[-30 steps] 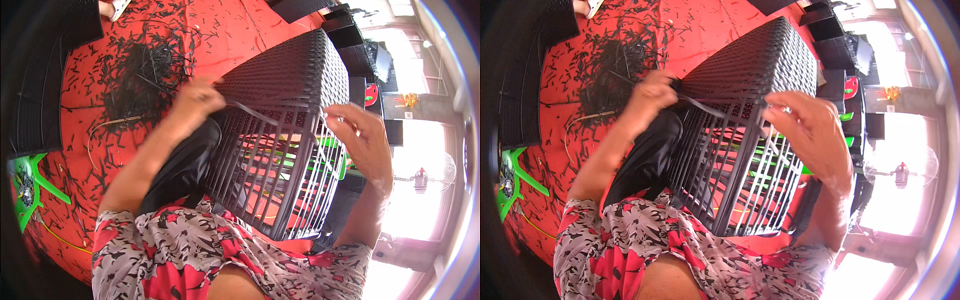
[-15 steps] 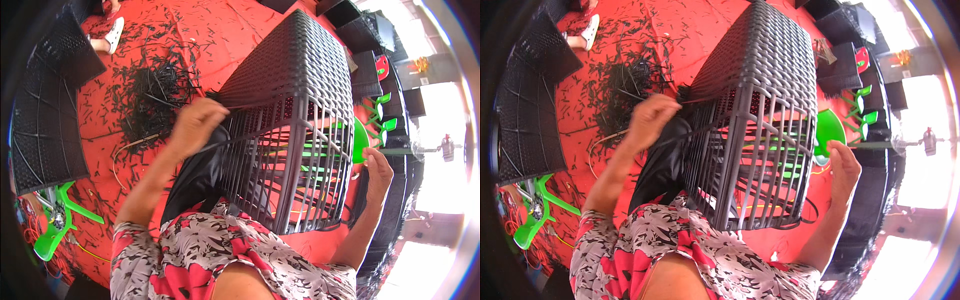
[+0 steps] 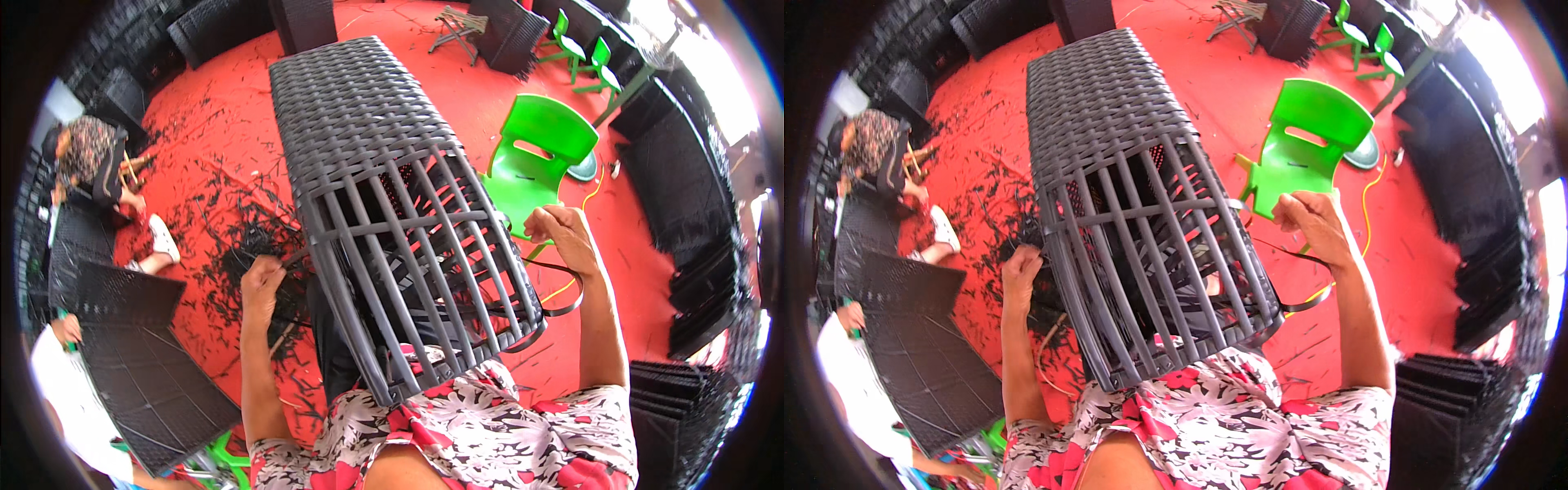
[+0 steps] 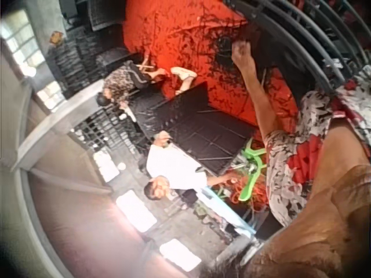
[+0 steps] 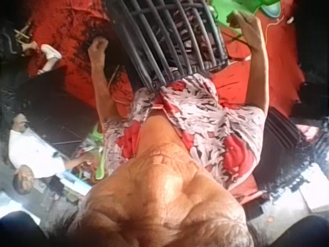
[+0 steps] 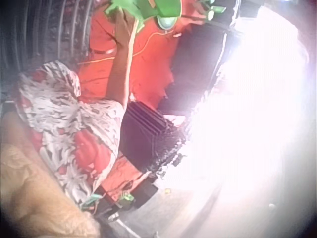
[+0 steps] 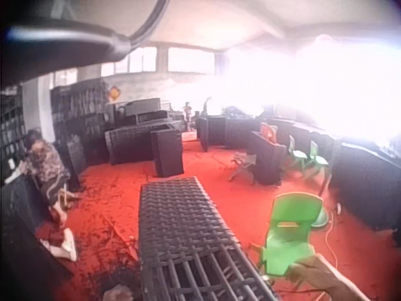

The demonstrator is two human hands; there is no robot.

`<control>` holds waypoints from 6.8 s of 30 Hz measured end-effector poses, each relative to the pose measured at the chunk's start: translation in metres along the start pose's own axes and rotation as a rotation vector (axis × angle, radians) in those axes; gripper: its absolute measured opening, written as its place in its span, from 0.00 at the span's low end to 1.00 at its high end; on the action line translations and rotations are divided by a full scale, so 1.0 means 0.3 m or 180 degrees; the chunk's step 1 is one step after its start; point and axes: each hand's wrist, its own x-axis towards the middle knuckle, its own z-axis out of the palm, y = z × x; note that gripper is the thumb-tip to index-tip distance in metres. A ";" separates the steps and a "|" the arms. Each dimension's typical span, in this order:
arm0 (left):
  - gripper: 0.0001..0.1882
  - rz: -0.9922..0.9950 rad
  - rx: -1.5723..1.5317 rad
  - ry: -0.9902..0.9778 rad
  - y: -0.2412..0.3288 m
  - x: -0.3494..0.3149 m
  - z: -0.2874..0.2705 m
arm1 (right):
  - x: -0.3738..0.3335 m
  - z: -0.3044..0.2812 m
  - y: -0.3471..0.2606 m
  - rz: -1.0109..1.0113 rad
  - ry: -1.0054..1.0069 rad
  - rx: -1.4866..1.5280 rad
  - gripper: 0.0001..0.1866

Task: The person weaves black plastic strips through a furniture frame by hand.

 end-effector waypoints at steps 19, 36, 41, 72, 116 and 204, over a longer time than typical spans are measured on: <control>0.09 -0.0533 0.1599 0.1585 -0.533 -0.460 -0.326 | 0.103 0.133 -0.120 -0.0624 -0.0023 0.0706 0.25; 0.10 0.1102 -0.0582 -0.0467 0.172 -0.096 0.226 | 0.149 0.081 -0.146 -0.1825 -0.0433 -0.0565 0.08; 0.13 0.0948 -0.1370 -0.0932 0.117 -0.122 0.178 | 0.195 0.063 -0.175 -0.1753 -0.0620 -0.0239 0.07; 0.04 0.0749 -0.0488 -0.0098 0.286 -0.027 0.038 | 0.233 0.240 -0.087 -0.0811 -0.0263 0.2928 0.12; 0.08 0.3054 0.2642 -0.1025 0.883 0.155 0.518 | 0.201 0.390 -0.128 -0.0279 -0.0147 0.4628 0.06; 0.08 0.1172 -0.0014 0.1741 0.282 0.054 0.156 | 0.178 0.266 -0.268 -0.1051 0.1022 -0.1204 0.17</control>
